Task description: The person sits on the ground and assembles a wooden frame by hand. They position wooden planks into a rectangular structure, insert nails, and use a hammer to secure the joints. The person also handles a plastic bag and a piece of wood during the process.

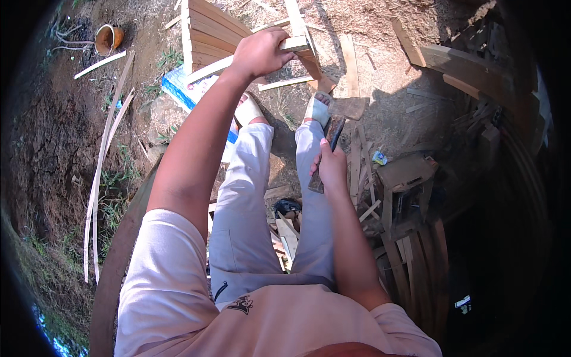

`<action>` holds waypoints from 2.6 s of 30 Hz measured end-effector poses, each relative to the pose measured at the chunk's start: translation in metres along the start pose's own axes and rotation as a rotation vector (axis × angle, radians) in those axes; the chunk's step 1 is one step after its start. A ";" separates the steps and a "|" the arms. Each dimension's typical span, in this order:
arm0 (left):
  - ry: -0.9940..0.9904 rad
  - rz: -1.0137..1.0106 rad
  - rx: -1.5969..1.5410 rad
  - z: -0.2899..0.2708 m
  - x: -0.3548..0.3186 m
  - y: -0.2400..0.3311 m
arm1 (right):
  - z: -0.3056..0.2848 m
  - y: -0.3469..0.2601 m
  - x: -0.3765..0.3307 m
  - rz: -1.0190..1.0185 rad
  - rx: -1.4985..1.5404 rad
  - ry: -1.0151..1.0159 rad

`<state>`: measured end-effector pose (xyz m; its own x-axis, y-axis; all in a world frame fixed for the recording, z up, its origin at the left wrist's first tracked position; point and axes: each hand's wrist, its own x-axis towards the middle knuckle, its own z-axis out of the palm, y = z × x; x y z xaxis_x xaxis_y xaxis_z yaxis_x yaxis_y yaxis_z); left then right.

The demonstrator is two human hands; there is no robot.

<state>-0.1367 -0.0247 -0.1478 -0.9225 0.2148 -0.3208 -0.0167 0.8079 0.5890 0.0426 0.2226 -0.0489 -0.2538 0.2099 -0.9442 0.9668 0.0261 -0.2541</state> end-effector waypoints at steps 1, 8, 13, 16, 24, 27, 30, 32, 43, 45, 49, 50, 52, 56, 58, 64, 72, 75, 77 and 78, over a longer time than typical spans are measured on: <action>0.063 0.006 -0.020 0.003 -0.002 0.000 | -0.006 0.020 0.012 0.048 0.011 -0.015; -0.034 -0.192 -0.086 -0.004 0.002 0.005 | -0.019 0.123 0.045 0.239 -0.071 -0.159; -0.025 -0.021 -0.127 -0.007 0.005 0.013 | -0.021 0.132 0.047 0.277 -0.102 -0.226; 0.000 -0.007 -0.197 -0.008 0.003 0.012 | -0.022 0.123 0.044 0.184 -0.102 -0.178; -0.078 -0.081 -0.056 -0.013 0.000 0.007 | -0.036 0.116 0.061 0.165 0.077 -0.135; -0.151 -0.156 -0.022 -0.017 0.005 0.004 | -0.046 0.115 0.075 0.173 0.112 -0.101; -0.157 -0.233 0.093 -0.031 0.004 0.026 | -0.070 0.108 0.104 0.191 0.109 -0.104; -0.058 -0.211 -0.067 -0.027 -0.009 0.010 | -0.093 0.095 0.131 0.178 -0.110 -0.023; 0.067 -0.339 -0.331 -0.039 -0.047 -0.055 | -0.223 0.176 0.335 -0.011 -0.878 0.650; 0.115 -0.310 -0.341 -0.042 -0.056 -0.063 | -0.218 0.183 0.343 0.004 -0.901 0.672; 0.064 -0.362 -0.374 -0.061 -0.065 -0.058 | -0.200 0.156 0.334 0.073 -0.849 0.631; 0.033 -0.335 -0.413 -0.062 -0.068 -0.061 | -0.193 0.148 0.328 0.101 -0.808 0.621; 0.066 -0.299 -0.478 -0.051 -0.060 -0.052 | -0.180 0.158 0.330 -0.012 -0.726 0.605; 0.091 -0.359 -0.319 -0.047 -0.073 -0.070 | -0.136 0.089 0.301 -0.002 -0.060 0.058; 0.141 -0.377 -0.289 -0.041 -0.062 -0.053 | -0.110 0.046 0.274 -0.070 0.013 -0.141; 0.079 -0.279 -0.224 -0.032 -0.039 -0.032 | -0.021 -0.005 0.245 -0.187 -0.115 -0.420; 0.064 -0.288 -0.125 -0.026 -0.026 -0.009 | -0.030 -0.057 0.209 -0.165 0.090 -0.438; 0.121 -0.256 -0.184 -0.016 -0.023 -0.013 | -0.026 -0.059 0.207 -0.185 0.035 -0.461; 0.112 -0.251 -0.145 -0.016 -0.019 -0.007 | -0.020 -0.062 0.210 -0.149 -0.058 -0.523; 0.111 -0.261 -0.129 -0.017 -0.018 -0.005 | -0.020 -0.065 0.211 -0.128 -0.067 -0.551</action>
<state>-0.1264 -0.0419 -0.1328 -0.9171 -0.0576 -0.3946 -0.3005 0.7502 0.5890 -0.0731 0.2848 -0.2274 -0.3296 -0.3394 -0.8810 0.9224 0.0831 -0.3771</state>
